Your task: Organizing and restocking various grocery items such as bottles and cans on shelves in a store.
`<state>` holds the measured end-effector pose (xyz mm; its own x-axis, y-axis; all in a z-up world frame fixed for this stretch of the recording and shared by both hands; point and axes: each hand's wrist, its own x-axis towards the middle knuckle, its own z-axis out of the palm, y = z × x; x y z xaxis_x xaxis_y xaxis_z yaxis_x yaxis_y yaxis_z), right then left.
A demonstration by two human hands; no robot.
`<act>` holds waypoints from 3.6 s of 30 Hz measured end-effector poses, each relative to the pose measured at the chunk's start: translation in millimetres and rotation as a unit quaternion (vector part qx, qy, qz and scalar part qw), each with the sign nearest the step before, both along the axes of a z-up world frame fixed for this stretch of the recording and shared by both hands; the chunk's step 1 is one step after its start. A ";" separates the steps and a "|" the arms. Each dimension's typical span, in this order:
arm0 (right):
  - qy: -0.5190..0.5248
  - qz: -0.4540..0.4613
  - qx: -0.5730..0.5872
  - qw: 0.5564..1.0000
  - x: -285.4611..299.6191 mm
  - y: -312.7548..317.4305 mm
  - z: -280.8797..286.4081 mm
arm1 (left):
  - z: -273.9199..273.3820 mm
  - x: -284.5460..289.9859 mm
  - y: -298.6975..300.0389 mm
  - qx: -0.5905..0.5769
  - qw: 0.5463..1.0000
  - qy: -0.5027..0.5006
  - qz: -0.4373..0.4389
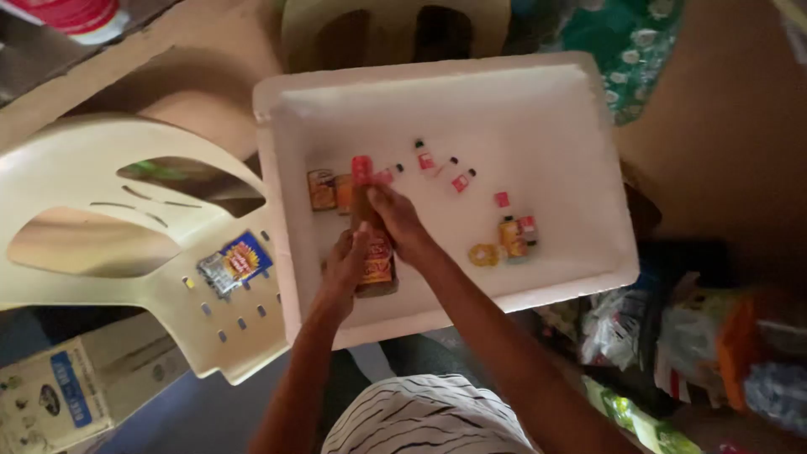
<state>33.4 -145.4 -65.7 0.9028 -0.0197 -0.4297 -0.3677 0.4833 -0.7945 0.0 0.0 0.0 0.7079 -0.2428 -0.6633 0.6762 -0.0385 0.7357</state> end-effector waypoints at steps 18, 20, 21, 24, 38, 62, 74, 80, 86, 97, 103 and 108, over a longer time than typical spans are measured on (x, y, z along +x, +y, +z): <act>-0.086 0.079 0.074 0.990 -11.6 -2.5 121.3 | 53.4 6.1 16.7 -0.039 0.975 -0.217 0.028; -0.104 0.068 0.022 0.992 -14.0 1.2 145.4 | 98.2 4.9 23.4 -0.083 0.953 -0.292 -0.009; -0.118 0.068 0.019 0.990 -15.9 4.8 158.1 | 110.5 5.9 25.0 -0.085 0.948 -0.306 -0.010; -0.220 0.033 -0.083 0.971 -17.3 17.3 208.8 | 150.6 11.7 31.8 -0.171 0.902 -0.397 -0.004; -0.404 -0.025 -0.267 0.875 -36.1 73.9 369.9 | 294.5 10.7 89.5 -0.258 0.819 -0.512 -0.014; -0.700 0.030 -0.232 0.675 2.7 349.4 634.1 | 617.2 -37.8 357.7 0.162 0.530 -0.828 0.079; -0.742 -0.011 -0.322 0.588 86.1 560.1 760.3 | 720.8 7.5 526.3 0.444 0.465 -0.733 0.222; -0.640 -0.010 -0.443 0.628 75.4 623.9 771.8 | 713.9 65.6 610.1 0.504 0.425 -0.696 0.286; -0.668 -0.039 -0.472 0.574 138.3 681.4 757.1 | 697.7 104.6 649.9 0.432 0.458 -0.711 0.314; -0.622 0.018 -0.528 0.578 139.4 692.1 758.8 | 704.7 160.5 680.4 0.476 0.520 -0.617 0.351; -0.651 -0.009 -0.514 0.559 152.8 699.3 754.3 | 713.2 175.9 677.8 0.496 0.536 -0.578 0.364; -0.619 0.013 -0.542 0.569 156.2 696.2 757.8 | 721.9 193.5 674.5 0.545 0.545 -0.540 0.338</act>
<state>189.6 550.7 692.1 0.5074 0.3521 0.7865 0.8010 -0.5292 -0.2799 193.5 674.5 721.9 0.5112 0.4380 0.7395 0.0024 -0.8611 0.5084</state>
